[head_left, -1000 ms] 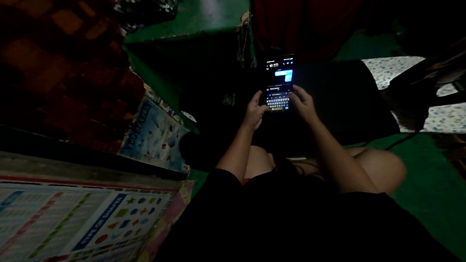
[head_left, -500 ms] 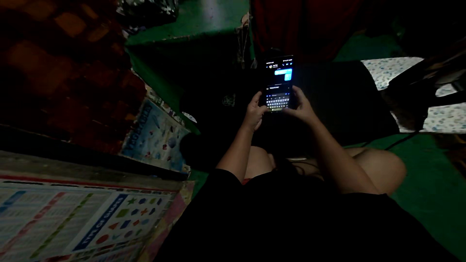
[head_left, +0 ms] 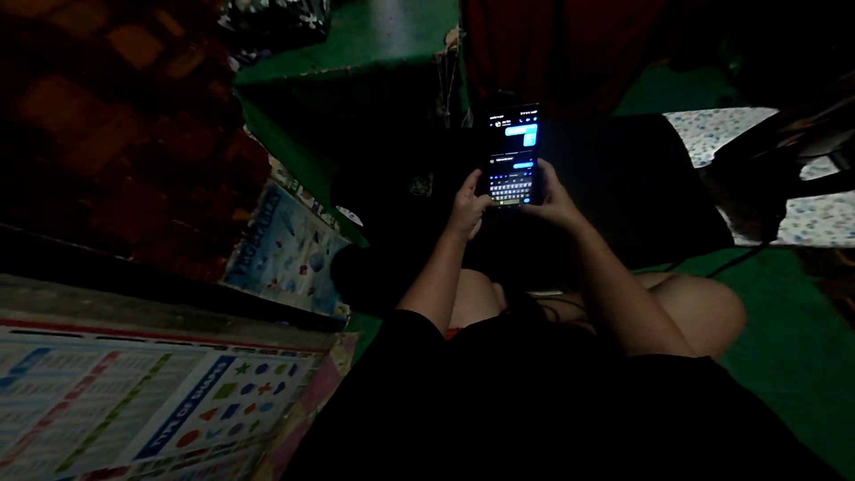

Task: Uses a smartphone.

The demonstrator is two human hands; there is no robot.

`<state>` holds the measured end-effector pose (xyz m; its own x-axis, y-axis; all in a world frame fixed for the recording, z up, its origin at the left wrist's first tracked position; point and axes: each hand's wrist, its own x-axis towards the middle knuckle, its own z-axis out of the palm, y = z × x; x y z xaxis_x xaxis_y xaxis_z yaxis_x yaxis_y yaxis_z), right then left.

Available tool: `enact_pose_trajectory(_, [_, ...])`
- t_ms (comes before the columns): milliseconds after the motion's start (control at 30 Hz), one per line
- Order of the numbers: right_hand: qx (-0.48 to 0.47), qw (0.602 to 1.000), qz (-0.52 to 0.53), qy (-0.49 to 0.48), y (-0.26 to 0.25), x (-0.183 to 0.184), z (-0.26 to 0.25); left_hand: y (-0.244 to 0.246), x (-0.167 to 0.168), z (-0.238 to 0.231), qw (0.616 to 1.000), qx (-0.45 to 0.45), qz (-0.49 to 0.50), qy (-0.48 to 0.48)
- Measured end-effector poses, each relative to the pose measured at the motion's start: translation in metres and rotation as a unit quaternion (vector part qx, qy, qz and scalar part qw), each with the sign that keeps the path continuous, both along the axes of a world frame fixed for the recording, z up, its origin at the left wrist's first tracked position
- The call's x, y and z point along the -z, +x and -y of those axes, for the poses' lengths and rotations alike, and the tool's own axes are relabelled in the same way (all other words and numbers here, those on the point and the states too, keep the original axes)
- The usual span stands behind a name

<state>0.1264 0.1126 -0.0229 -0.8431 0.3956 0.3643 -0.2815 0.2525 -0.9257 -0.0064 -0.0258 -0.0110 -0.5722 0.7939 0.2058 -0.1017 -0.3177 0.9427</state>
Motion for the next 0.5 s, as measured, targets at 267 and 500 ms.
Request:
enact_pose_trajectory(267, [0.037, 0.997, 0.046, 0.05, 0.0027, -0.0051, 0.0026, 0.0033, -0.0033, 0.0015, 1.0, -0.014, 0.003, -0.015])
enact_pose_trajectory(500, [0.011, 0.999, 0.007, 0.031, 0.0019, -0.0009, 0.0006, 0.0004, -0.0002, -0.0002, 1.0, -0.011, -0.002, -0.015])
